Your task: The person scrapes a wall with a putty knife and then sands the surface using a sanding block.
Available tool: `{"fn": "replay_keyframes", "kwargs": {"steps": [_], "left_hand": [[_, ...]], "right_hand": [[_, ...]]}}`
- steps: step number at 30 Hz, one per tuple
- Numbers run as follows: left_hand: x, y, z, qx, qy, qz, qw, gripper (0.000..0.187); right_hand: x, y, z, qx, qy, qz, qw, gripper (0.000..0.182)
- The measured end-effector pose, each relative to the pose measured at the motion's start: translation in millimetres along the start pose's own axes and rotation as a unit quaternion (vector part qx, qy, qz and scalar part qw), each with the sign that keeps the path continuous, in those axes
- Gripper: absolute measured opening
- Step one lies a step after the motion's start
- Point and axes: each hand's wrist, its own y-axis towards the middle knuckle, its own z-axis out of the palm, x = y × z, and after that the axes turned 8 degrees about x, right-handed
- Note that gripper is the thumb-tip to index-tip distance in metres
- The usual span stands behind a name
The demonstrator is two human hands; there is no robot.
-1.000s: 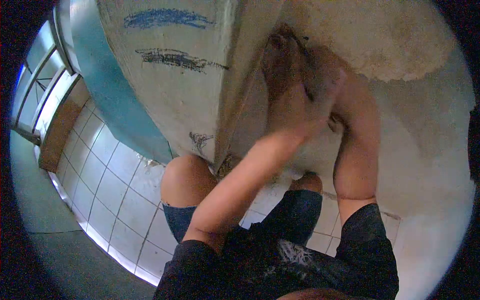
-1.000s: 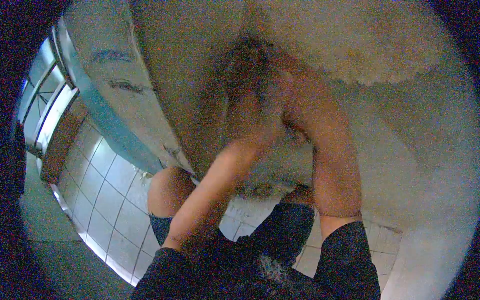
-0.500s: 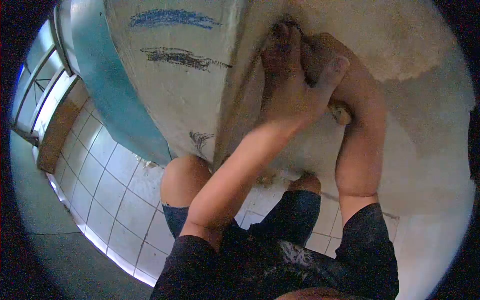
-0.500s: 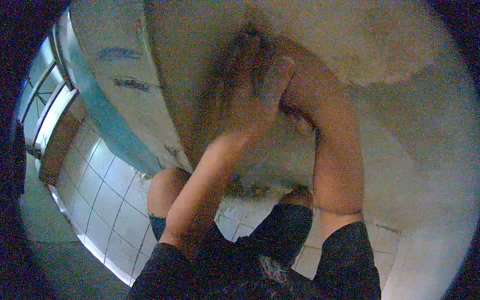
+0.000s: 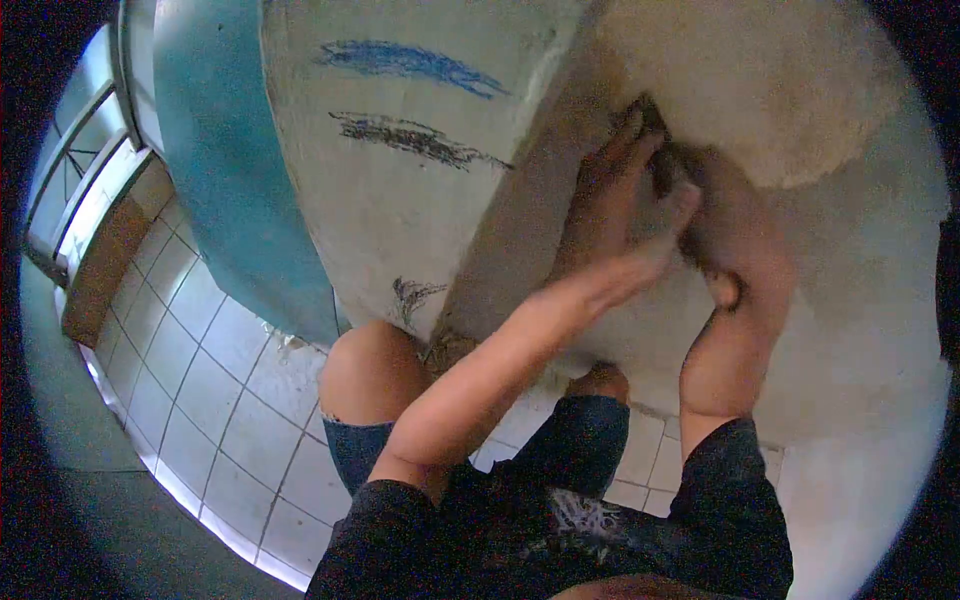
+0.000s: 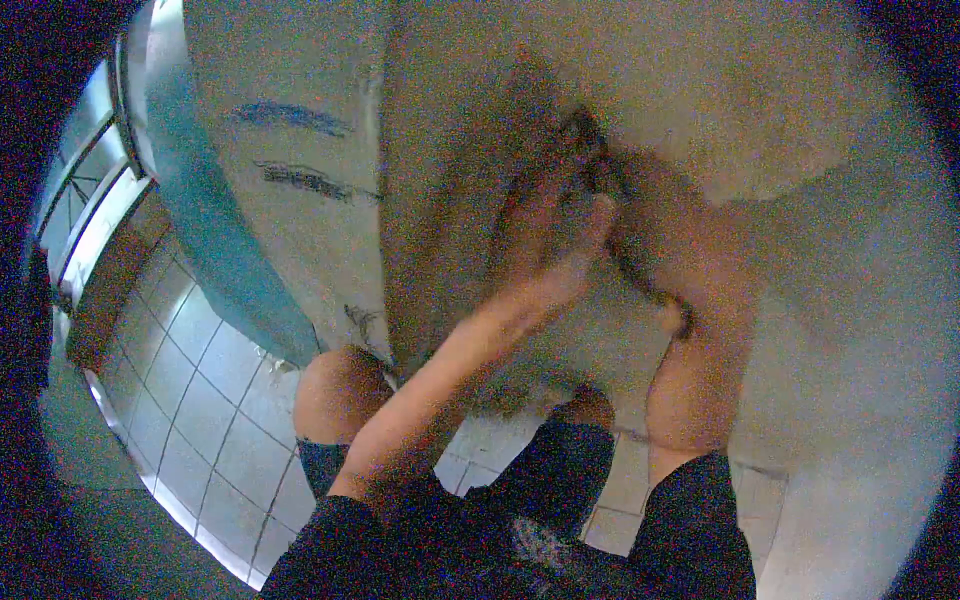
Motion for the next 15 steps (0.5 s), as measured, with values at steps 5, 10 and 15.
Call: {"fn": "replay_keyframes", "kwargs": {"steps": [5,10,15], "left_hand": [[10.2,-13.1,-0.2,-0.013,-0.007,-0.127,0.992,0.025],[-2.6,-34.3,-1.2,0.077,0.171,-0.071,0.980,0.020],[-19.7,-59.1,-31.5,0.134,0.202,-0.142,0.960,0.017]], "right_hand": [[-84.8,4.7,48.1,0.173,0.072,-0.025,0.982,0.030],[-79.5,-21.9,112.9,0.115,0.408,0.107,0.899,0.029],[-114.2,9.8,164.2,0.066,0.354,-0.195,0.912,0.031]]}}
